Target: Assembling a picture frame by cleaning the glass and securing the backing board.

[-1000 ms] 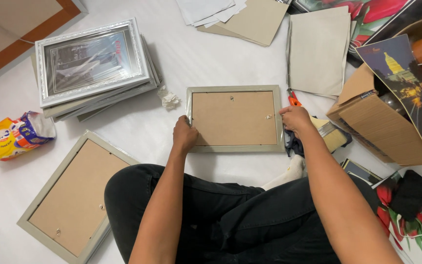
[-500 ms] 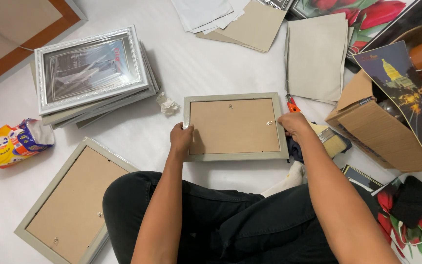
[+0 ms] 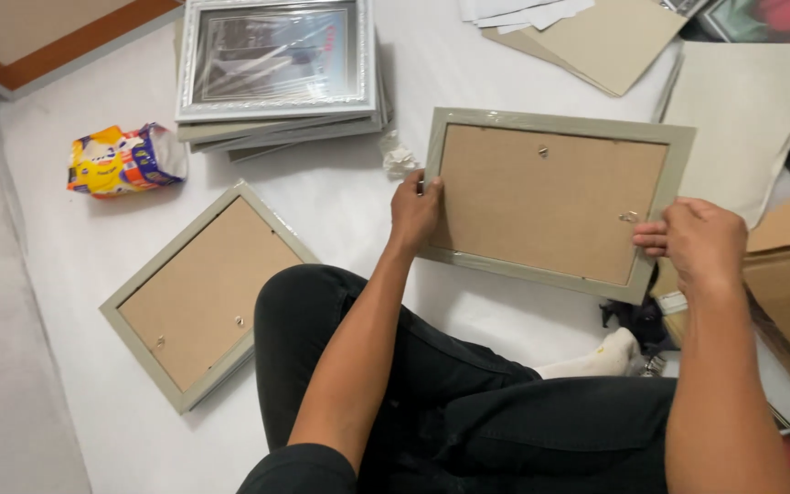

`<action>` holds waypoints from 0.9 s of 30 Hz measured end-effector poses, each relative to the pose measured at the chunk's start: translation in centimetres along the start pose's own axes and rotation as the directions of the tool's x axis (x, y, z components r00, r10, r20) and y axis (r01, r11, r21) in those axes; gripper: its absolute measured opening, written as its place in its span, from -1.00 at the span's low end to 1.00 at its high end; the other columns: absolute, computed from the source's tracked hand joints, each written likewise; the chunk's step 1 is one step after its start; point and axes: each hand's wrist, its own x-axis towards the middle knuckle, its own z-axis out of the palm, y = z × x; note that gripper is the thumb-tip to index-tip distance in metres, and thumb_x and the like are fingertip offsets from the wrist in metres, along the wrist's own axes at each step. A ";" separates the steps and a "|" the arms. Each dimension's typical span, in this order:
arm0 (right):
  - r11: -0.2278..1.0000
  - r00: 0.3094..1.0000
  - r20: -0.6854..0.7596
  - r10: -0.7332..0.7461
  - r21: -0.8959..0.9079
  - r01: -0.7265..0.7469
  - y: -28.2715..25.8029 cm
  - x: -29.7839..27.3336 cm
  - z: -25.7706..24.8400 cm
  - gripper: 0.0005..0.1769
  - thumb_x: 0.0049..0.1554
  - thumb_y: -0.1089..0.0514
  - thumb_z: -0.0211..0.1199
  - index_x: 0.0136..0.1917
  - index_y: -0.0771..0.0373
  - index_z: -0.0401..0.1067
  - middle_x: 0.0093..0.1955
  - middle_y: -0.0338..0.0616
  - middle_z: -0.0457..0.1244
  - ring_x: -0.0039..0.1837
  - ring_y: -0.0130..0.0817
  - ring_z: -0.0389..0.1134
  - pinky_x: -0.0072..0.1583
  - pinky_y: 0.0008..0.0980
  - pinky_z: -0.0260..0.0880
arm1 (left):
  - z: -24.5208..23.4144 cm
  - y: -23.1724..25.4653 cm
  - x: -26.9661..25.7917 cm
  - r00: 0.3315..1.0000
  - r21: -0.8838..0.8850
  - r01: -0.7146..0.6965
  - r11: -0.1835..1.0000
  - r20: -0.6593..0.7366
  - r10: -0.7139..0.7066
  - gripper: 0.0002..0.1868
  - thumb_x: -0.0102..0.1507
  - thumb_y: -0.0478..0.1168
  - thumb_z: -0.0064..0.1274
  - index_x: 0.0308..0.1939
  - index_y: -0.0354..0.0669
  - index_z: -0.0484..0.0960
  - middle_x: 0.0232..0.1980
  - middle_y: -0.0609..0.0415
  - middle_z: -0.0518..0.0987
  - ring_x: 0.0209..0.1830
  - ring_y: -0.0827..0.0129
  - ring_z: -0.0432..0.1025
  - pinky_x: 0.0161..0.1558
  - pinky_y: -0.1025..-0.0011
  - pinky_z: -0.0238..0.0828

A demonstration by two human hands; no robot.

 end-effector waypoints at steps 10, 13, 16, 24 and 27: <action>0.907 0.973 0.067 -0.221 0.380 0.180 0.9 1.8 -2.1 -0.73 0.23 0.27 -0.35 0.17 0.27 0.08 0.00 0.17 0.30 0.05 0.01 0.52 0.15 -0.08 0.69 | -0.6 2.0 -0.3 0.887 -0.108 -0.454 0.884 -0.145 0.438 -0.55 0.36 0.10 -0.01 0.22 0.01 0.60 0.01 0.09 0.27 0.10 0.30 0.26 0.16 0.34 0.28; 0.813 0.988 0.067 -0.136 0.577 0.073 -1.6 0.2 -1.5 -0.67 0.18 0.00 0.01 -0.03 0.28 0.44 0.01 0.14 0.38 0.04 0.08 0.53 0.15 -0.06 0.67 | -1.4 4.3 -1.6 0.762 0.012 -0.620 0.785 -0.230 0.606 -0.77 0.41 -0.11 0.06 0.15 0.27 0.63 -0.14 0.23 0.16 -0.07 0.40 0.13 0.08 0.45 0.21; 0.780 0.984 0.117 -0.132 0.625 0.030 -1.8 0.6 -1.6 -0.62 0.06 0.12 0.01 0.02 0.40 0.45 -0.10 0.08 0.38 -0.09 -0.11 0.50 0.10 -0.32 0.56 | -2.6 6.5 -3.3 0.832 -0.291 -0.555 0.779 -0.161 0.532 -0.69 0.44 -0.29 -0.03 0.26 0.01 0.57 -0.21 0.20 0.59 -0.28 0.52 0.41 -0.16 0.51 0.48; 0.649 0.942 0.233 -0.240 0.761 -0.023 -0.1 2.1 -2.6 -0.58 0.18 0.22 -0.03 0.25 0.40 0.41 0.10 0.05 0.36 -0.03 -0.37 0.44 0.05 -0.60 0.54 | -4.0 7.6 -3.7 0.864 -0.740 -0.311 0.596 0.041 0.502 -0.35 0.45 0.27 -0.48 0.25 -0.08 0.49 0.35 -0.18 0.46 0.36 0.11 0.35 0.31 0.18 0.28; 0.671 0.923 0.274 -0.270 0.741 -0.023 -0.6 1.9 -2.9 -0.47 0.14 0.23 -0.06 0.37 0.32 0.32 0.32 0.10 0.28 0.20 -0.27 0.38 0.21 -0.52 0.43 | -4.6 7.8 -3.7 0.875 -0.666 -0.346 0.661 0.026 0.484 -0.59 0.42 0.03 -0.16 0.16 -0.13 0.57 0.21 0.00 0.47 0.26 0.18 0.32 0.28 0.20 0.21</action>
